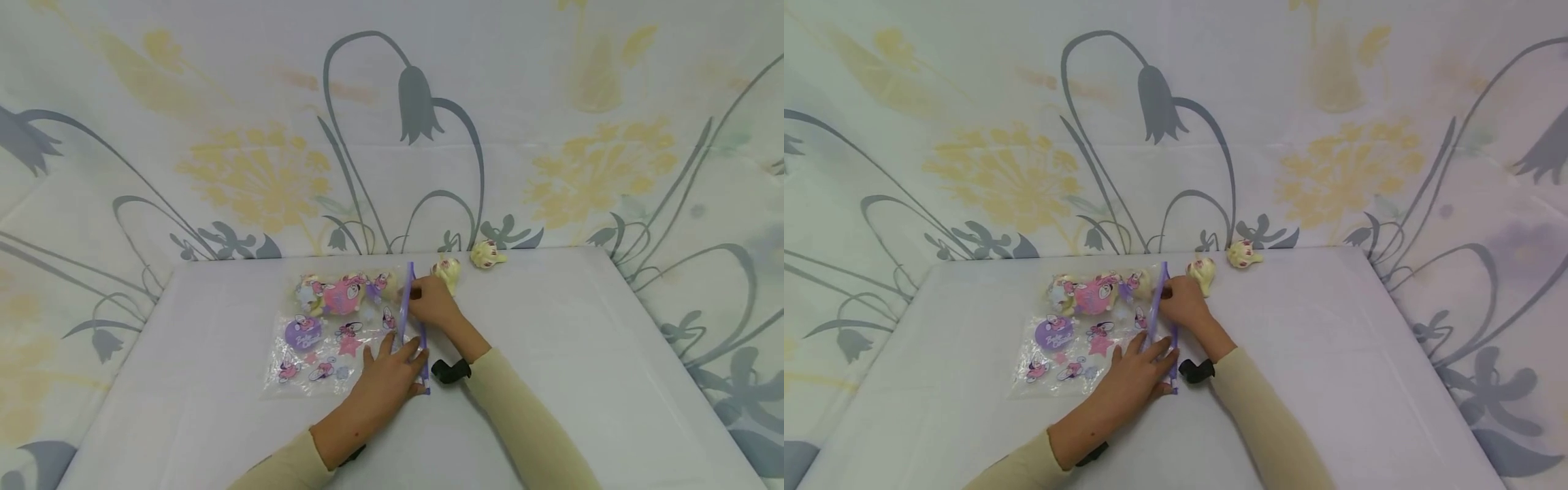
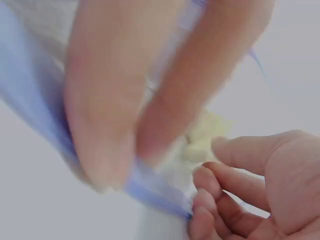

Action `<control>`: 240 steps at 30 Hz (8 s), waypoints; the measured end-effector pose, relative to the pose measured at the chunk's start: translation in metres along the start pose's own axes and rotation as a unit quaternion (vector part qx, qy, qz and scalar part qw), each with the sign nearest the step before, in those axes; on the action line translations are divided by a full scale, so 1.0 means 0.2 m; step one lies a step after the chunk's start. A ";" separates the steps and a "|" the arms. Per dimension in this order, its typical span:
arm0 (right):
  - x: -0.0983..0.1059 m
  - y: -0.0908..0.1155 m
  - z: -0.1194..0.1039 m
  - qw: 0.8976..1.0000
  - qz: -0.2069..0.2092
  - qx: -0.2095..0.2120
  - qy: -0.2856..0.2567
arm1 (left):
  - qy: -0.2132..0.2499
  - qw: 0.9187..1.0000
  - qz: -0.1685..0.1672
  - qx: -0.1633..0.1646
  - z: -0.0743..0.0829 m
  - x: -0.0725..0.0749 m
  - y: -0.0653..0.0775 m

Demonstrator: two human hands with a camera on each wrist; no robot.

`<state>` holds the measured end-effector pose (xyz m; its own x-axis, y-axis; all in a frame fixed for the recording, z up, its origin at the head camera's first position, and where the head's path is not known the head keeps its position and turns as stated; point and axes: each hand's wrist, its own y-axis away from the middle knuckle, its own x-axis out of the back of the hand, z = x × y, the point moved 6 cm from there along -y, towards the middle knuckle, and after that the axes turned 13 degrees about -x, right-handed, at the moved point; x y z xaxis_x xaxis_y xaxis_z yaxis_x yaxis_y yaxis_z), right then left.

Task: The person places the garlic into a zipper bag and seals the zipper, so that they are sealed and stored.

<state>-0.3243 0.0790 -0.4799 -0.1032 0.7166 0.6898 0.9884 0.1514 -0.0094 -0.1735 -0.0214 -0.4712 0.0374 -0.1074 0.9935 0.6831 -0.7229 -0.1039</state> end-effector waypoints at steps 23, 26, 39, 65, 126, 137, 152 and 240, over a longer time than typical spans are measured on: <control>0.36 0.09 0.02 0.992 0.114 0.050 -0.033 | 0.033 0.999 -0.022 0.007 -0.02 -0.01 0.01; 0.41 0.10 0.03 0.984 0.160 0.065 -0.038 | 0.030 0.999 -0.025 0.007 -0.02 -0.01 0.00; 0.40 0.05 0.15 0.989 0.144 0.039 -0.013 | 0.035 0.999 -0.020 0.006 -0.02 -0.01 0.00; 0.33 0.04 0.21 0.996 0.076 0.037 0.005 | 0.030 0.999 -0.019 0.004 -0.02 -0.01 0.01; 0.10 0.33 0.06 0.986 -0.091 0.120 -0.075 | -0.075 0.997 0.001 -0.006 0.04 0.00 0.02; 0.09 0.32 0.05 0.989 -0.088 0.095 -0.065 | -0.094 0.996 0.000 -0.008 0.05 0.01 0.02; 0.05 0.28 0.01 0.990 -0.086 0.099 -0.051 | -0.133 0.991 0.014 -0.019 0.06 0.04 0.02; 0.26 0.04 0.06 0.997 0.028 0.060 -0.032 | -0.072 0.997 -0.018 -0.014 0.06 0.02 0.00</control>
<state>-0.3234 0.1265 -0.4522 -0.0580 0.7680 0.6379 0.9727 0.1872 -0.1370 -0.1635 -0.0134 -0.4673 0.1188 0.0176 0.9928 0.6655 -0.7434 -0.0665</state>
